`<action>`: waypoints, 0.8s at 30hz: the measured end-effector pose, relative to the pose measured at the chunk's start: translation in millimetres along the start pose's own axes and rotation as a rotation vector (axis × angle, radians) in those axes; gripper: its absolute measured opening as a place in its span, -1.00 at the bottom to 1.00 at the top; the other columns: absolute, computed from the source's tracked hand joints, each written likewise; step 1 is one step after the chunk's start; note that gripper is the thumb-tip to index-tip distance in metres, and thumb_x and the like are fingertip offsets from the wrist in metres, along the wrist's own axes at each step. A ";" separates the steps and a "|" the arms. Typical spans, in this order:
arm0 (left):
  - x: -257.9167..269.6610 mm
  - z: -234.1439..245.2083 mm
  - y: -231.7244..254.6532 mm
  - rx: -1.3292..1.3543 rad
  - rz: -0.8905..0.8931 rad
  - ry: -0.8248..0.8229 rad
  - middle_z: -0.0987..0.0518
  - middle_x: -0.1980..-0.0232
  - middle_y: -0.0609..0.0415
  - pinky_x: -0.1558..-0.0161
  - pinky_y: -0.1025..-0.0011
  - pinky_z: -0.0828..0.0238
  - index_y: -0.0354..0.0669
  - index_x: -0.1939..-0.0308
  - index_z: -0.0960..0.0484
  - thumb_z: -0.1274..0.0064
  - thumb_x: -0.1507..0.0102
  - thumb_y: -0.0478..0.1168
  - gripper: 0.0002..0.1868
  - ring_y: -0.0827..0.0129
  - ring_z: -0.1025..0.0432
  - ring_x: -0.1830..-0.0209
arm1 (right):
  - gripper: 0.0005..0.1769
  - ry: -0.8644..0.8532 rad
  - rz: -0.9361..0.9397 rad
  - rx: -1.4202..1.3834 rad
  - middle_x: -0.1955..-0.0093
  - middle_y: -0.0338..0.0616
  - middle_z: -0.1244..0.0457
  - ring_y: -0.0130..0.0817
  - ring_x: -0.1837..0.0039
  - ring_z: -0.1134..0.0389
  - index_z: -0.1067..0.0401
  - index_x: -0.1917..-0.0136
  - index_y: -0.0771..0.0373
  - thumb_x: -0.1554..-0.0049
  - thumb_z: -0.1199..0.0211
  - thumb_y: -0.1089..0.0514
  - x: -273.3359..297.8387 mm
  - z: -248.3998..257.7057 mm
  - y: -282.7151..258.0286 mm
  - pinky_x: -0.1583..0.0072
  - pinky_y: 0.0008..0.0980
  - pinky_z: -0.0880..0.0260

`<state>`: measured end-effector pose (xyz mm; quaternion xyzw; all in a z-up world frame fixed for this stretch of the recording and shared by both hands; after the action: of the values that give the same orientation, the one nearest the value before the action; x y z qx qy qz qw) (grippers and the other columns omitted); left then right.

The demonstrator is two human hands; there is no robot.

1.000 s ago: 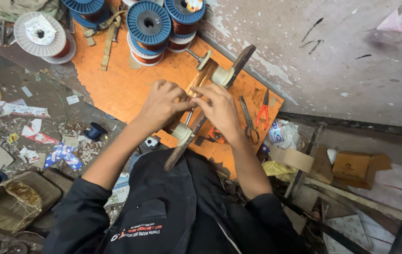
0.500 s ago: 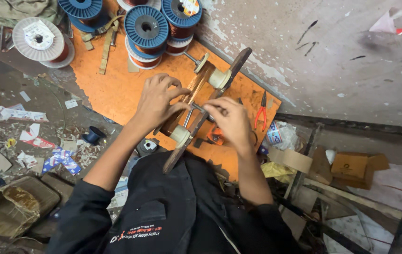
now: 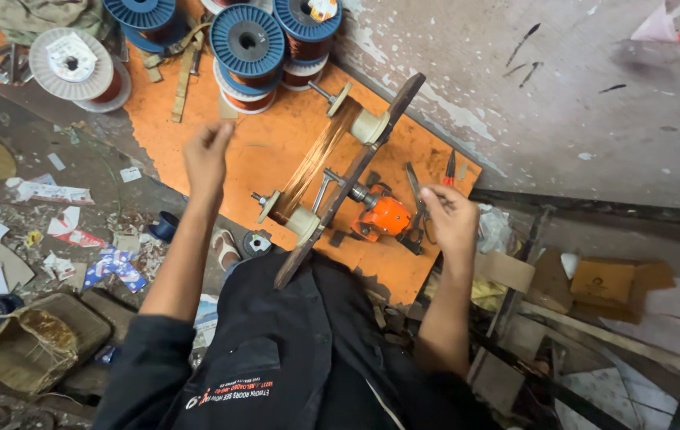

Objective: The person operates a manual wire winding machine to wrap copper wire onto a spool. They repeatedly load wire, turn the crank to wind the spool, and use pliers to cut the wire, repeating the process multiple times.

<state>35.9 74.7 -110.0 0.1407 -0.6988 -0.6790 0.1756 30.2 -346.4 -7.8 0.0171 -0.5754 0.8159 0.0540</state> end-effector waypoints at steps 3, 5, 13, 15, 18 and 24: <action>60.9 -2.8 -51.9 0.275 0.282 -0.307 -0.68 0.00 0.08 -0.04 0.44 -0.43 -0.33 -0.14 -0.58 0.27 -0.49 0.21 -0.37 0.42 -0.52 0.06 | -0.75 0.034 -0.066 0.034 0.09 -0.22 -0.42 -0.58 0.09 -0.37 -0.57 -0.13 0.39 -0.26 -0.31 0.18 3.7 16.7 31.6 0.02 -0.55 -0.36; 103.6 -2.2 -79.1 0.428 0.782 -0.312 -0.68 0.24 0.03 0.30 0.43 -0.42 -0.22 -0.13 -0.53 0.36 -0.33 0.28 -0.31 0.28 -0.55 0.43 | -0.72 0.066 -0.085 0.154 0.06 -0.20 -0.44 -0.53 0.05 -0.41 -0.56 -0.16 0.36 -0.24 -0.31 0.16 1.8 22.8 49.8 -0.02 -0.52 -0.39; 196.6 43.2 -49.5 0.343 0.500 -0.449 -0.47 0.48 0.22 0.50 0.60 -0.10 -0.33 -0.03 -0.74 -0.16 -0.34 -0.16 -0.69 0.63 -0.22 0.55 | -0.10 -0.419 0.307 0.706 -0.18 0.27 -0.33 0.17 -0.20 -0.35 -0.32 -0.36 0.45 0.14 -0.54 0.01 39.5 12.1 117.9 -0.18 -0.01 -0.35; 195.0 39.8 -31.2 0.205 0.423 -0.486 -0.57 0.44 0.20 0.46 0.59 -0.20 -0.31 0.02 -0.77 -0.20 -0.28 -0.21 -0.73 0.62 -0.30 0.52 | -0.10 -0.470 0.231 0.824 -0.14 0.28 -0.33 0.20 -0.19 -0.35 -0.33 -0.35 0.40 0.14 -0.53 -0.08 44.3 1.7 127.1 -0.20 0.04 -0.34; 203.0 35.6 -19.5 0.035 0.299 -0.436 -0.69 0.33 0.21 0.36 0.61 -0.35 -0.29 0.08 -0.77 -0.22 -0.26 -0.22 -0.77 0.66 -0.42 0.43 | -0.32 -0.388 -0.115 0.983 -0.01 0.11 -0.39 0.09 -0.14 -0.41 -0.43 -0.25 0.25 0.01 -0.43 -0.17 54.2 -9.4 138.9 -0.18 0.04 -0.35; 220.6 45.3 -43.6 -0.106 0.356 -0.179 -0.63 0.43 0.15 0.45 0.57 -0.26 -0.25 0.10 -0.80 -0.22 -0.30 -0.21 -0.80 0.64 -0.35 0.53 | -0.46 -0.241 -0.027 1.124 -0.07 0.17 -0.38 0.17 -0.16 -0.39 -0.49 -0.11 0.28 -0.08 -0.39 -0.18 63.5 -21.5 148.6 -0.15 0.14 -0.30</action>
<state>-183.9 17.8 -142.3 -0.0556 -0.6887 -0.6829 0.2371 -48.2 -371.2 -148.6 0.1432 -0.0554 0.9880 -0.0188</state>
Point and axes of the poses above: each hand's wrist, its own x-axis away from the middle knuckle, its own z-axis out of the back of the hand, y = z × x, the point moved 1 cm from there along -x, towards the middle knuckle
